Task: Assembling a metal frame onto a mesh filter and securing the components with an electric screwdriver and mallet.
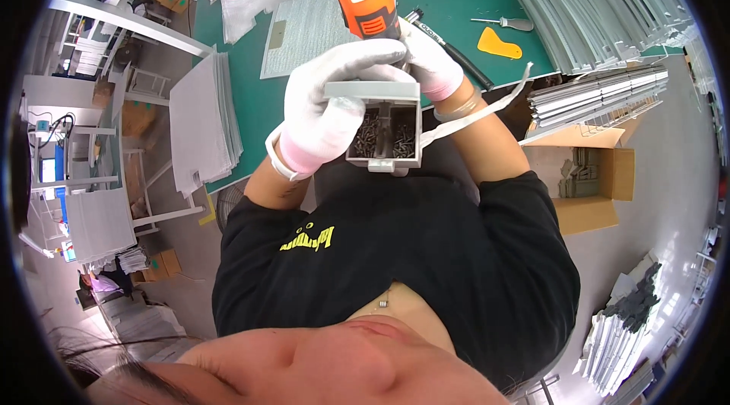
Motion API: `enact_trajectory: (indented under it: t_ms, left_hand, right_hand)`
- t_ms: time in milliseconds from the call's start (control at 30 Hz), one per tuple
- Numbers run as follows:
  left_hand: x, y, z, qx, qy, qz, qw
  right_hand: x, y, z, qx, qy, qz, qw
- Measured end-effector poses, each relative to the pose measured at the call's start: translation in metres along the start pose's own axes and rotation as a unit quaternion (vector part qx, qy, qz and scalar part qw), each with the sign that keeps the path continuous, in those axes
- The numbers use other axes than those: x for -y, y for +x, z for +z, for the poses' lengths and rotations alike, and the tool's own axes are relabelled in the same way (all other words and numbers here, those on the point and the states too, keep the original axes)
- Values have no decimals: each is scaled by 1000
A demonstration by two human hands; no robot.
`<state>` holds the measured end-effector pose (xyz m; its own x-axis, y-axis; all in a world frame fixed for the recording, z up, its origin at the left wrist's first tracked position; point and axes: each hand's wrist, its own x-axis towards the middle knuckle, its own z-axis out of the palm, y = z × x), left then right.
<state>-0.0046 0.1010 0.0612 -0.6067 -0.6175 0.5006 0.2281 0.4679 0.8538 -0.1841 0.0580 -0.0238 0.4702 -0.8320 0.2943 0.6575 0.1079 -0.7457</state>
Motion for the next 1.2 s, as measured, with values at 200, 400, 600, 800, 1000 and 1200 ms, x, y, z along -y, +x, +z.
enact_trajectory:
  t_ms: [200,400,600,800,1000,1200]
  left_hand:
    - [17,3,1,-42,135,-1,990]
    - [26,6,17,-163,-27,-42,985]
    - [44,8,20,-189,-12,18,982]
    - [42,13,26,-202,2,33,979]
    - [38,7,28,-160,28,39,986]
    - [60,-1,38,-185,3,148,971]
  right_hand:
    - [7,-17,-7,-145,-319,-77,934]
    - [12,-99,-17,-287,-179,-209,918]
    - [67,-120,47,-15,-210,314,926]
    - [86,-87,71,-209,-152,348,901]
    - [99,-63,94,-182,-198,375,887]
    - [102,-53,90,-129,-276,382,873]
